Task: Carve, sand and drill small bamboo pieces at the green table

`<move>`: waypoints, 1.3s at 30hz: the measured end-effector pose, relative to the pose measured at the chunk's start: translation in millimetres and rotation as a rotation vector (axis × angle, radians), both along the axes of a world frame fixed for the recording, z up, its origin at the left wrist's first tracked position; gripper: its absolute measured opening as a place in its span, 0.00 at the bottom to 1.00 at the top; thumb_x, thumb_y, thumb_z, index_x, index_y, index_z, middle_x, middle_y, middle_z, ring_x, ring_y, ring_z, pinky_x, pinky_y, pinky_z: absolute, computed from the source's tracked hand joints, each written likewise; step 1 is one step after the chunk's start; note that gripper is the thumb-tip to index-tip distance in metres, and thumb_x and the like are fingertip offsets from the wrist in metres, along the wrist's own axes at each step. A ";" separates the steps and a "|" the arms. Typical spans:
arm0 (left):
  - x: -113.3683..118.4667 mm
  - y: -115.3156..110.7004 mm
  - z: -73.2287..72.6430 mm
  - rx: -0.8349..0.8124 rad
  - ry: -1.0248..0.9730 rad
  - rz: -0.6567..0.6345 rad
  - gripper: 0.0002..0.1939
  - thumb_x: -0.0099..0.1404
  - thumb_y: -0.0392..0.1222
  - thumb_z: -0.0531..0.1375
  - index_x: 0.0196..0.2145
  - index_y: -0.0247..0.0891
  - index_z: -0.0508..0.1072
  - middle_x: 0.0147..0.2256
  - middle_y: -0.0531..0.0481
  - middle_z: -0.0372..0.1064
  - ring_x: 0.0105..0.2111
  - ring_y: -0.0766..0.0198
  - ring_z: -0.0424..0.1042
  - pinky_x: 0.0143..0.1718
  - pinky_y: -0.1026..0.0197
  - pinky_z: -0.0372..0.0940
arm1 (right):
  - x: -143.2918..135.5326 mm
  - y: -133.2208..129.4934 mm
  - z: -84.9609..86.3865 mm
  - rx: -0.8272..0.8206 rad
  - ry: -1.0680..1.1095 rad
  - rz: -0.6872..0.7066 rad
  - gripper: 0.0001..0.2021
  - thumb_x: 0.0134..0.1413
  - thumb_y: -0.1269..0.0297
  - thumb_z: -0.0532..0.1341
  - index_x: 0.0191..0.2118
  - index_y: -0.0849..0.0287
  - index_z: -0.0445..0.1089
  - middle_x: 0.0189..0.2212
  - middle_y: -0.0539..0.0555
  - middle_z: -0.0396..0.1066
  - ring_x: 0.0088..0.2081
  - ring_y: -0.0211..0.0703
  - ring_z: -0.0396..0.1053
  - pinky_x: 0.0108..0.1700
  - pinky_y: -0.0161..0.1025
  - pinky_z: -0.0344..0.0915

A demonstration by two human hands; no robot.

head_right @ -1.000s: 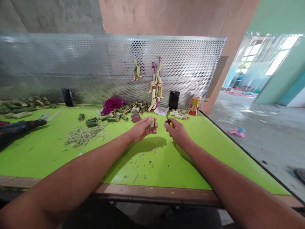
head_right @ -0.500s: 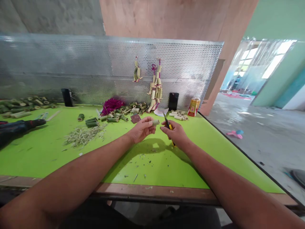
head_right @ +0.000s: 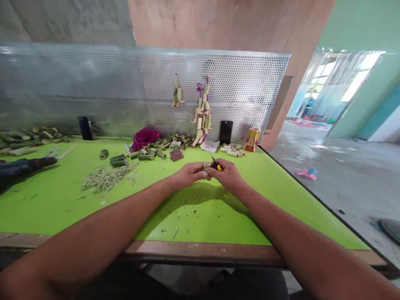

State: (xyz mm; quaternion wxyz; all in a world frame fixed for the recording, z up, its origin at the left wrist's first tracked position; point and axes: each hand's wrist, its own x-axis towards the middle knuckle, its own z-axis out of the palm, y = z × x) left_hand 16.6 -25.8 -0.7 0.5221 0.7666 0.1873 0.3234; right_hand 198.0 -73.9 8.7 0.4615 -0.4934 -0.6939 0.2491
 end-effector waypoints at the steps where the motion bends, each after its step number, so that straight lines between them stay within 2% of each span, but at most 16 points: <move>1: 0.3 -0.6 0.1 0.035 0.029 0.034 0.17 0.61 0.50 0.61 0.41 0.32 0.72 0.37 0.45 0.72 0.39 0.63 0.70 0.45 0.57 0.64 | -0.3 0.0 1.0 0.015 -0.012 -0.007 0.16 0.50 0.50 0.63 0.33 0.60 0.70 0.23 0.49 0.66 0.24 0.35 0.58 0.27 0.35 0.56; 6: 0.7 -3.2 3.8 0.161 0.090 0.295 0.14 0.61 0.49 0.60 0.37 0.35 0.66 0.34 0.49 0.69 0.35 0.65 0.68 0.37 0.61 0.63 | -1.3 1.0 6.3 0.045 -0.091 -0.140 0.16 0.53 0.49 0.60 0.33 0.59 0.68 0.27 0.51 0.67 0.29 0.39 0.61 0.30 0.36 0.56; 8: 0.7 -3.6 10.5 0.144 0.107 0.308 0.13 0.62 0.48 0.59 0.36 0.36 0.64 0.34 0.49 0.68 0.33 0.66 0.67 0.35 0.62 0.62 | 0.9 3.9 5.2 0.040 -0.174 -0.197 0.18 0.53 0.46 0.58 0.33 0.59 0.68 0.28 0.52 0.68 0.30 0.41 0.62 0.31 0.36 0.56; 11: 1.5 -1.8 24.8 0.055 0.180 0.234 0.10 0.64 0.45 0.56 0.39 0.36 0.63 0.35 0.48 0.69 0.31 0.66 0.67 0.34 0.61 0.62 | 6.2 9.7 1.2 0.011 -0.265 -0.225 0.21 0.56 0.43 0.54 0.36 0.59 0.67 0.29 0.53 0.68 0.30 0.42 0.63 0.30 0.37 0.55; 13: 2.1 0.7 32.0 0.100 0.257 0.238 0.12 0.63 0.44 0.56 0.43 0.37 0.65 0.33 0.49 0.68 0.29 0.67 0.65 0.32 0.62 0.61 | 8.8 12.5 -1.1 -0.001 -0.278 -0.234 0.21 0.57 0.43 0.52 0.37 0.58 0.67 0.29 0.53 0.67 0.30 0.42 0.63 0.30 0.37 0.55; 15: 2.2 2.7 33.2 0.177 0.264 0.350 0.14 0.62 0.45 0.57 0.44 0.38 0.67 0.32 0.51 0.65 0.28 0.67 0.61 0.30 0.62 0.58 | 9.3 13.3 -2.8 0.016 -0.274 -0.223 0.20 0.58 0.44 0.53 0.36 0.58 0.66 0.28 0.52 0.67 0.30 0.42 0.63 0.30 0.36 0.55; 18: 0.7 2.1 25.6 0.149 0.178 0.530 0.12 0.63 0.44 0.55 0.43 0.38 0.66 0.31 0.53 0.61 0.29 0.67 0.57 0.31 0.63 0.56 | 6.0 10.5 -5.2 0.061 -0.292 -0.131 0.18 0.59 0.47 0.53 0.33 0.58 0.64 0.26 0.51 0.65 0.29 0.40 0.61 0.30 0.36 0.55; 21: -3.1 -2.4 17.5 0.133 0.123 0.453 0.13 0.61 0.40 0.55 0.45 0.39 0.63 0.32 0.54 0.58 0.31 0.66 0.57 0.34 0.63 0.56 | -0.5 5.0 -7.5 0.071 -0.350 -0.051 0.17 0.60 0.48 0.52 0.34 0.58 0.64 0.25 0.49 0.64 0.28 0.39 0.60 0.28 0.35 0.54; 25: -10.4 -7.3 16.4 0.155 0.089 0.290 0.19 0.60 0.36 0.53 0.50 0.40 0.62 0.38 0.51 0.59 0.38 0.64 0.59 0.41 0.61 0.58 | -8.7 -0.8 -8.8 0.079 -0.400 -0.026 0.19 0.61 0.47 0.51 0.36 0.59 0.65 0.26 0.50 0.65 0.27 0.38 0.60 0.28 0.34 0.53; 29: -15.0 -10.0 16.5 0.136 0.071 0.197 0.24 0.61 0.39 0.54 0.56 0.44 0.59 0.43 0.49 0.58 0.43 0.62 0.59 0.46 0.58 0.60 | -11.1 -2.2 -8.1 0.090 -0.464 -0.035 0.20 0.62 0.46 0.50 0.37 0.60 0.66 0.26 0.51 0.67 0.27 0.39 0.61 0.28 0.34 0.53; 31: -14.7 -11.5 15.7 0.122 0.061 0.154 0.24 0.64 0.44 0.54 0.58 0.45 0.57 0.45 0.48 0.57 0.44 0.61 0.60 0.45 0.58 0.61 | -10.9 -1.9 -7.8 0.085 -0.483 -0.050 0.21 0.62 0.45 0.49 0.37 0.59 0.65 0.26 0.51 0.67 0.26 0.38 0.61 0.27 0.34 0.52; 34: -12.2 -12.8 15.3 0.202 0.070 0.187 0.23 0.66 0.53 0.53 0.54 0.40 0.58 0.44 0.46 0.56 0.40 0.62 0.59 0.41 0.59 0.61 | -11.2 -2.2 -7.7 0.081 -0.507 -0.055 0.22 0.62 0.44 0.48 0.35 0.59 0.64 0.24 0.51 0.66 0.25 0.38 0.60 0.27 0.34 0.52; 39: -9.4 -9.3 16.4 0.508 0.133 0.323 0.21 0.65 0.58 0.53 0.44 0.37 0.61 0.40 0.47 0.56 0.36 0.63 0.57 0.38 0.59 0.59 | -14.2 -7.0 -6.2 0.093 -0.575 -0.074 0.23 0.63 0.44 0.46 0.36 0.59 0.65 0.25 0.52 0.67 0.25 0.38 0.61 0.27 0.35 0.51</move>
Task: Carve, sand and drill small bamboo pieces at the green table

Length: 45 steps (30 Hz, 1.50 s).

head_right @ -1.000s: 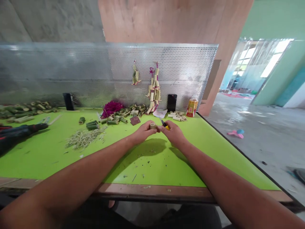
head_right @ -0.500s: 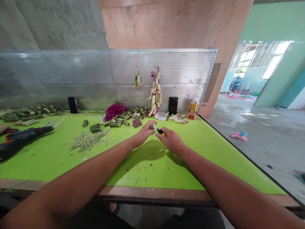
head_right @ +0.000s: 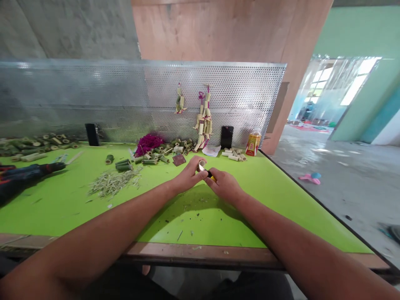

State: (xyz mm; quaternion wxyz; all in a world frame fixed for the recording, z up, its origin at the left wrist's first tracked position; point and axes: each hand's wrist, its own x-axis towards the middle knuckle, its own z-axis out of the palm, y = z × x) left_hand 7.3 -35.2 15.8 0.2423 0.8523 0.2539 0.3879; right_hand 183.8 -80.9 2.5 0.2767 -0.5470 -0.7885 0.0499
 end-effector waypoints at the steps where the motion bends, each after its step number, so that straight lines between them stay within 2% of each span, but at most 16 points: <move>1: 0.0 0.8 0.0 0.047 0.019 0.018 0.21 0.65 0.58 0.53 0.43 0.37 0.61 0.40 0.47 0.56 0.36 0.63 0.57 0.38 0.59 0.59 | -0.6 -1.2 0.6 0.003 -0.015 -0.011 0.23 0.64 0.45 0.45 0.37 0.59 0.65 0.25 0.52 0.67 0.25 0.39 0.61 0.27 0.35 0.51; 6: 0.1 2.5 -1.0 0.143 0.037 0.088 0.20 0.65 0.58 0.53 0.41 0.37 0.60 0.38 0.48 0.58 0.36 0.62 0.58 0.37 0.59 0.57 | -2.4 -5.1 3.2 0.032 -0.041 -0.043 0.22 0.64 0.46 0.45 0.38 0.59 0.65 0.26 0.53 0.68 0.26 0.39 0.61 0.27 0.36 0.49; 18: 1.6 -3.6 4.7 0.117 0.011 0.078 0.19 0.64 0.58 0.54 0.38 0.37 0.60 0.36 0.48 0.59 0.35 0.62 0.58 0.36 0.60 0.55 | -2.6 -11.8 9.7 0.087 -0.102 -0.068 0.20 0.65 0.47 0.44 0.36 0.58 0.63 0.23 0.51 0.65 0.22 0.38 0.58 0.25 0.36 0.43; 28: 3.8 -4.2 4.1 0.126 0.011 0.122 0.19 0.64 0.57 0.55 0.38 0.37 0.60 0.35 0.49 0.58 0.35 0.62 0.58 0.35 0.60 0.55 | -2.7 -14.2 12.9 0.104 -0.154 -0.111 0.20 0.65 0.49 0.45 0.37 0.58 0.64 0.23 0.52 0.67 0.22 0.38 0.59 0.25 0.36 0.43; 36: 2.7 -1.4 5.0 0.141 0.013 0.089 0.22 0.63 0.60 0.55 0.35 0.37 0.60 0.33 0.50 0.58 0.34 0.63 0.57 0.35 0.61 0.54 | -2.2 -15.1 13.6 0.131 -0.197 -0.114 0.19 0.65 0.50 0.46 0.37 0.59 0.64 0.25 0.53 0.69 0.23 0.39 0.60 0.26 0.36 0.42; 45: 4.0 -3.7 6.1 0.102 0.015 0.103 0.20 0.63 0.59 0.56 0.36 0.37 0.60 0.33 0.50 0.58 0.32 0.63 0.56 0.32 0.61 0.53 | -1.6 -14.6 12.6 0.167 -0.226 -0.145 0.20 0.65 0.48 0.44 0.37 0.58 0.64 0.24 0.53 0.68 0.22 0.38 0.57 0.26 0.36 0.40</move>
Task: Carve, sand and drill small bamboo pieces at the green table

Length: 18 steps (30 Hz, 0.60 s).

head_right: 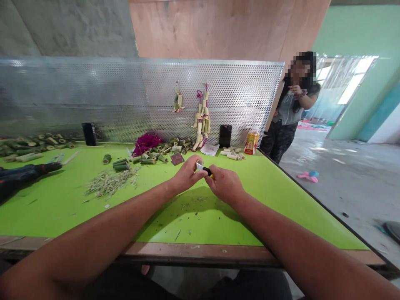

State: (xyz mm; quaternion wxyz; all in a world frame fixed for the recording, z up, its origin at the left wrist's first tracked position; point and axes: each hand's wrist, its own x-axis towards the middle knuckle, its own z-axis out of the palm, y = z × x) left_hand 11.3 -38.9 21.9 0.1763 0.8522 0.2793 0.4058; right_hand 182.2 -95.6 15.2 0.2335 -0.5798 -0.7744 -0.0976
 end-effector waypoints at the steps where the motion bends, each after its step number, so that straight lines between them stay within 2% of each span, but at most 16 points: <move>1: 0.0 -0.2 0.5 -0.003 0.002 0.000 0.21 0.63 0.59 0.56 0.36 0.37 0.60 0.33 0.50 0.58 0.32 0.63 0.56 0.32 0.61 0.52 | 0.2 -0.1 -0.1 0.006 -0.002 -0.001 0.20 0.65 0.48 0.44 0.37 0.58 0.64 0.24 0.53 0.68 0.22 0.38 0.57 0.26 0.36 0.39; 18: -0.2 -2.5 3.7 -0.048 0.003 -0.005 0.20 0.62 0.57 0.58 0.33 0.37 0.60 0.30 0.52 0.57 0.29 0.65 0.54 0.29 0.63 0.50 | 1.8 -3.9 5.0 0.032 -0.045 -0.012 0.19 0.64 0.48 0.46 0.35 0.58 0.64 0.24 0.53 0.68 0.22 0.39 0.58 0.26 0.37 0.40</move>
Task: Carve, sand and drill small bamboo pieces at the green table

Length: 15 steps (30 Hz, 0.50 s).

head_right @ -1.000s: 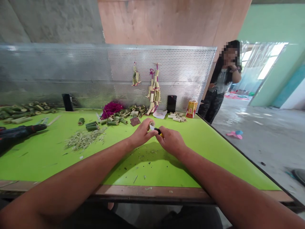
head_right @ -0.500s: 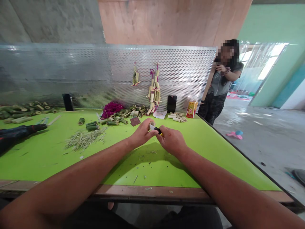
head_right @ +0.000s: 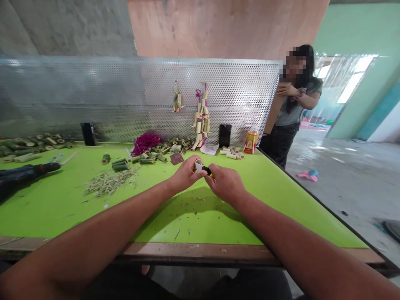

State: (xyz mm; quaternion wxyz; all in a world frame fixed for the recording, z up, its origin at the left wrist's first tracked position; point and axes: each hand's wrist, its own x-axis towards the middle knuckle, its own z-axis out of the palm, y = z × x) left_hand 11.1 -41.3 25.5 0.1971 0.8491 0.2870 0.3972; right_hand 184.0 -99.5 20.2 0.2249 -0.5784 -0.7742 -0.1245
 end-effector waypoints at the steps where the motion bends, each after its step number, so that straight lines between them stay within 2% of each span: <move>1: 0.0 0.0 -0.1 -0.001 -0.002 0.001 0.19 0.61 0.57 0.58 0.33 0.37 0.61 0.30 0.52 0.57 0.29 0.65 0.54 0.29 0.63 0.50 | 0.1 -0.1 0.2 0.000 -0.002 -0.002 0.19 0.64 0.48 0.46 0.35 0.58 0.64 0.24 0.53 0.68 0.22 0.39 0.58 0.26 0.37 0.40; 7: 0.9 -0.5 -1.1 0.011 -0.016 0.008 0.18 0.61 0.55 0.59 0.32 0.37 0.61 0.29 0.52 0.57 0.29 0.66 0.55 0.29 0.63 0.51 | -0.6 -0.1 1.0 0.004 -0.001 -0.003 0.18 0.63 0.49 0.48 0.35 0.58 0.64 0.25 0.53 0.69 0.23 0.39 0.59 0.26 0.36 0.41; 11: 1.6 0.7 -0.3 0.006 -0.078 0.067 0.17 0.64 0.53 0.56 0.28 0.37 0.60 0.27 0.53 0.56 0.28 0.66 0.55 0.29 0.62 0.51 | 1.0 2.9 0.6 -0.030 0.124 -0.067 0.20 0.63 0.47 0.46 0.36 0.58 0.63 0.22 0.52 0.66 0.21 0.38 0.56 0.25 0.35 0.42; 15: -1.6 6.3 -1.6 -0.168 -0.130 0.036 0.17 0.60 0.53 0.60 0.31 0.38 0.59 0.27 0.55 0.54 0.27 0.68 0.53 0.29 0.63 0.53 | 4.5 8.0 -2.0 -0.047 0.239 -0.085 0.18 0.63 0.47 0.48 0.36 0.57 0.63 0.23 0.52 0.66 0.22 0.39 0.58 0.25 0.35 0.44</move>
